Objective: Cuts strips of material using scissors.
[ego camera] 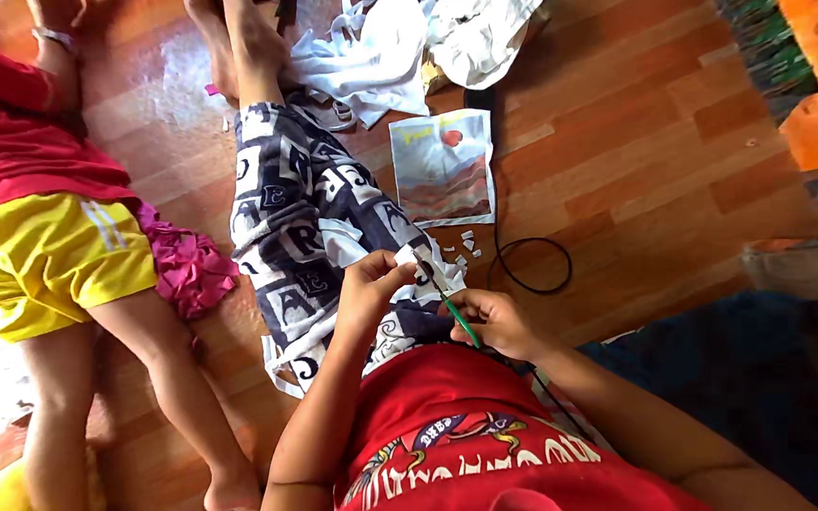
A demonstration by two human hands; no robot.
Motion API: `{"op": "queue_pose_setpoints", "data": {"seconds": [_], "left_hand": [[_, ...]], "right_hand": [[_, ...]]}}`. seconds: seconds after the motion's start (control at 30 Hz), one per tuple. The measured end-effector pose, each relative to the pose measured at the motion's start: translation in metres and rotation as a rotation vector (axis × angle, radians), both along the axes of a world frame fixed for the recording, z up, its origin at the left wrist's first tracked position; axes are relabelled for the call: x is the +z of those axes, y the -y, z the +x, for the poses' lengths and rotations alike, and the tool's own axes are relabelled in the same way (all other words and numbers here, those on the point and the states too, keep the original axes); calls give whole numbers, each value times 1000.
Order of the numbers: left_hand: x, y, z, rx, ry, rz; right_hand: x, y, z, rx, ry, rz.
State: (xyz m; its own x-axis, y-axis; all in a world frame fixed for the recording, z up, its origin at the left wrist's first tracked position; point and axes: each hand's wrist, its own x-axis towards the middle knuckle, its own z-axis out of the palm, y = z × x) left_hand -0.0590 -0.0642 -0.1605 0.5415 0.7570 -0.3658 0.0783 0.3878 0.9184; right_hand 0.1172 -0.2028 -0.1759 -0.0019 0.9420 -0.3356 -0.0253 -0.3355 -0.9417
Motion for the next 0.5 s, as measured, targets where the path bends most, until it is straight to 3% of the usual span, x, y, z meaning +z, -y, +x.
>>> {"op": "queue_pose_setpoints", "data": {"seconds": [0.5], "left_hand": [[-1,1,5,-5,6,46]], "right_hand": [[0,-1,1,-4,-43,-24]]}}
